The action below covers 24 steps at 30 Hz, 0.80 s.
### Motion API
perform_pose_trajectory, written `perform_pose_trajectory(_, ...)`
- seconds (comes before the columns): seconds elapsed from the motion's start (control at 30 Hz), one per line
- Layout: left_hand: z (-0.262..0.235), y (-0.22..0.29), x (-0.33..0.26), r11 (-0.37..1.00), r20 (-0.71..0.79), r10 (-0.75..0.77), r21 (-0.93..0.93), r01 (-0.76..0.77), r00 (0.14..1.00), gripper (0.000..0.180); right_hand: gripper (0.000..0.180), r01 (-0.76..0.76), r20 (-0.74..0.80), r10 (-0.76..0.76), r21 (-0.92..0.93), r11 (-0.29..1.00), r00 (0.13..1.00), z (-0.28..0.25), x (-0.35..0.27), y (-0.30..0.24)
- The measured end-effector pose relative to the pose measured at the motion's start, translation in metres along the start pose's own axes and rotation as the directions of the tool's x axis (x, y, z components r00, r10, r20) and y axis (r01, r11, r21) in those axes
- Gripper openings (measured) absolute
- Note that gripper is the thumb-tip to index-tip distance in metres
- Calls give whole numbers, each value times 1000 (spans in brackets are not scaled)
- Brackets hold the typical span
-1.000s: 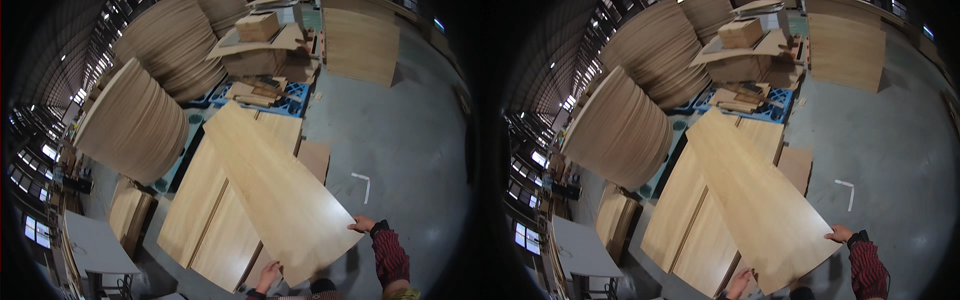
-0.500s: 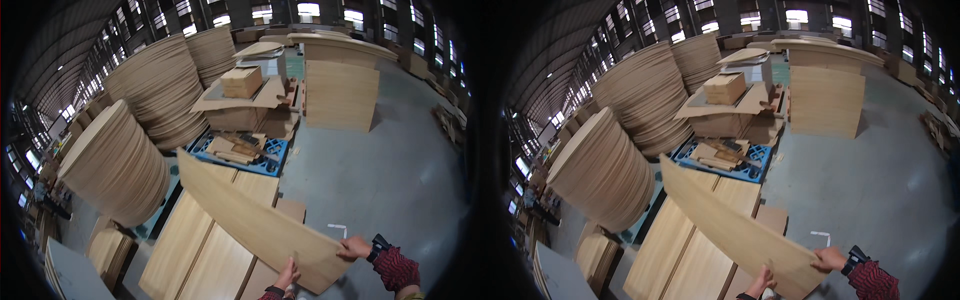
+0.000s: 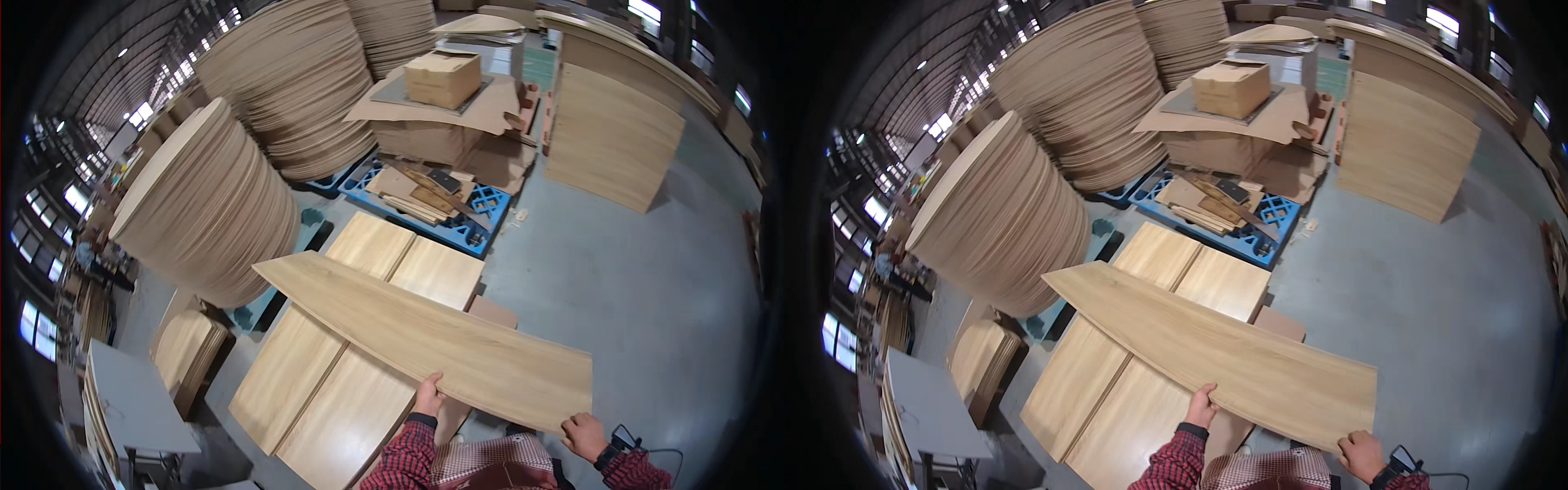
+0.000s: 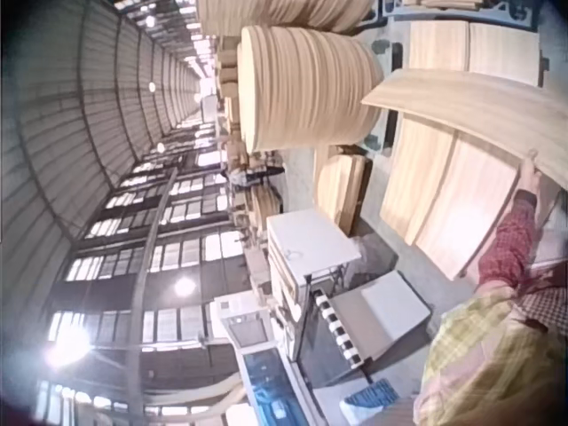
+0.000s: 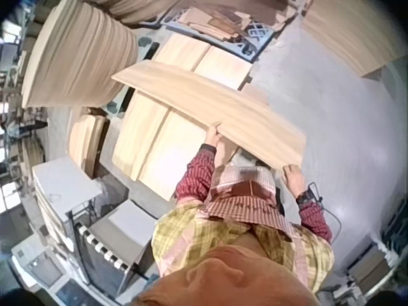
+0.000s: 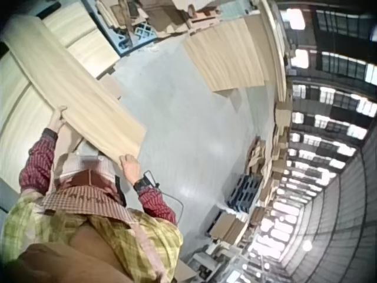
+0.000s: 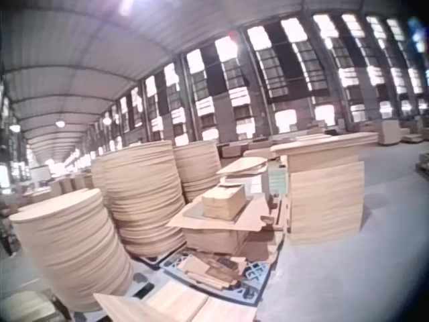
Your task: Processing wood panels through an industrial machine, including cleaning with an air nozzle and stacking.
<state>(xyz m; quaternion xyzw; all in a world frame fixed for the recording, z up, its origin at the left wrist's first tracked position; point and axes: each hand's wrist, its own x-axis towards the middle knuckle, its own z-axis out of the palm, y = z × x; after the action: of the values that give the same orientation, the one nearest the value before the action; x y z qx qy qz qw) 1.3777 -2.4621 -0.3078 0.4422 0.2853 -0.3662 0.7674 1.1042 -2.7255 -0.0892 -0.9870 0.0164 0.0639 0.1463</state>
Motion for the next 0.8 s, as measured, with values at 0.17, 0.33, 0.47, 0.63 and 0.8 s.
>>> perform_pose_trajectory(0.17, 55, -20, -14, 953, 5, 42, -301, -39, 999, 30, 40, -235, -136, 253, 131, 963, 958, 35, 5, 141)
perform_pose_trajectory(0.33, 79, -73, -12, 938, 11, -54, -341, 55, 998, 37, 52, -808, 620, 699, 580, -102, 357, 124, 31, 330)
perform_pose_trajectory(0.47, 126, -56, -26, 894, 10, -81, -442, 77, 997, 42, 59, -856, 640, 691, 514, -61, 335, 138, 68, 386)
perform_pose_trajectory(0.63, 87, -4, 18, 771, -153, 25, -626, -116, 988, 30, 68, -841, 342, 789, 391, 374, 510, 54, 92, 328)
perform_pose_trajectory(0.8, 32, -21, 56, 901, -480, 163, -282, -328, 862, 9, 69, -796, 310, 759, 430, 426, 573, -22, 136, 257)
